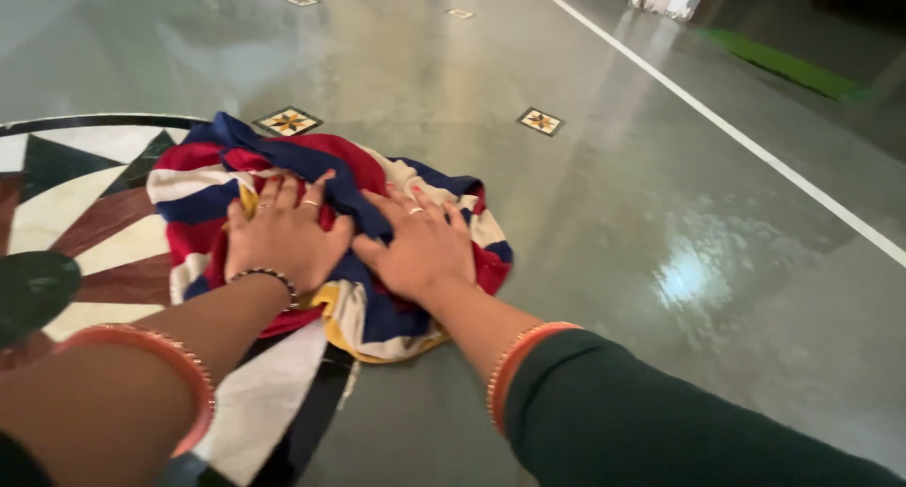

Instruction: Mopping the floor using a striped cloth.

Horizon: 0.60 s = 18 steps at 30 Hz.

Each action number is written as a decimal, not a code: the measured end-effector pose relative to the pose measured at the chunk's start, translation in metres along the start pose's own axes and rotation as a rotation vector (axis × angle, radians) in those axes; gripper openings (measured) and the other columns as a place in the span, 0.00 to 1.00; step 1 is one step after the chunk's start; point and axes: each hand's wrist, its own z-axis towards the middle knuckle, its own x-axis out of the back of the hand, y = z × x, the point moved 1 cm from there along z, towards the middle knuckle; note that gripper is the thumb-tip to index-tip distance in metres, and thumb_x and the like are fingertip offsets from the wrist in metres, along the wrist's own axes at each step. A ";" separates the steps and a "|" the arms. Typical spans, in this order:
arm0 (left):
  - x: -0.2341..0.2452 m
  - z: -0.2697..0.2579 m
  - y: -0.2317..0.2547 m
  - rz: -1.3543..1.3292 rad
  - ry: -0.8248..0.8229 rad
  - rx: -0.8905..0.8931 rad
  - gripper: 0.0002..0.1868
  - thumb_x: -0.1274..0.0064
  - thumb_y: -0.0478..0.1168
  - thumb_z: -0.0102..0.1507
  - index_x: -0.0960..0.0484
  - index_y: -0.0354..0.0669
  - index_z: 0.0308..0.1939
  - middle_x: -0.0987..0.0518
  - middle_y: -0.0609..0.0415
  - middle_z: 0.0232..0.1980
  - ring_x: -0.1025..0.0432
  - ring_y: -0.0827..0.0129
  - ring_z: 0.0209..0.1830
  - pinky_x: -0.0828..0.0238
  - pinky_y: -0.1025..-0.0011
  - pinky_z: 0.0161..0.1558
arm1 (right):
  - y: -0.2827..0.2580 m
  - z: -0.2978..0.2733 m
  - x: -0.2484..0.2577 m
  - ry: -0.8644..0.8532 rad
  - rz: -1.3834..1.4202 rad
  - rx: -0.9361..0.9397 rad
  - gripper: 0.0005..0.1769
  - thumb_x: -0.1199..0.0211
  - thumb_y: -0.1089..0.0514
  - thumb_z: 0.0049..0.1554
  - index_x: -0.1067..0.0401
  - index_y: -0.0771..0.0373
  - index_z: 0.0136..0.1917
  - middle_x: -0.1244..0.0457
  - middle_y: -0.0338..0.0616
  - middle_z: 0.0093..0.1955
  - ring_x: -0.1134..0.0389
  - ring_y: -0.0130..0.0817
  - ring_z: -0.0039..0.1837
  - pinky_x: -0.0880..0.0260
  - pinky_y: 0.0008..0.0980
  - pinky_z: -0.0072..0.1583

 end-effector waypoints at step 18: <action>0.035 -0.180 0.030 -0.012 0.055 0.269 0.40 0.68 0.65 0.64 0.42 0.58 0.78 0.47 0.50 0.81 0.53 0.58 0.81 0.59 0.42 0.72 | 0.001 -0.123 0.037 -0.073 0.086 0.295 0.34 0.45 0.33 0.55 0.37 0.34 0.74 0.43 0.37 0.77 0.45 0.38 0.77 0.59 0.49 0.78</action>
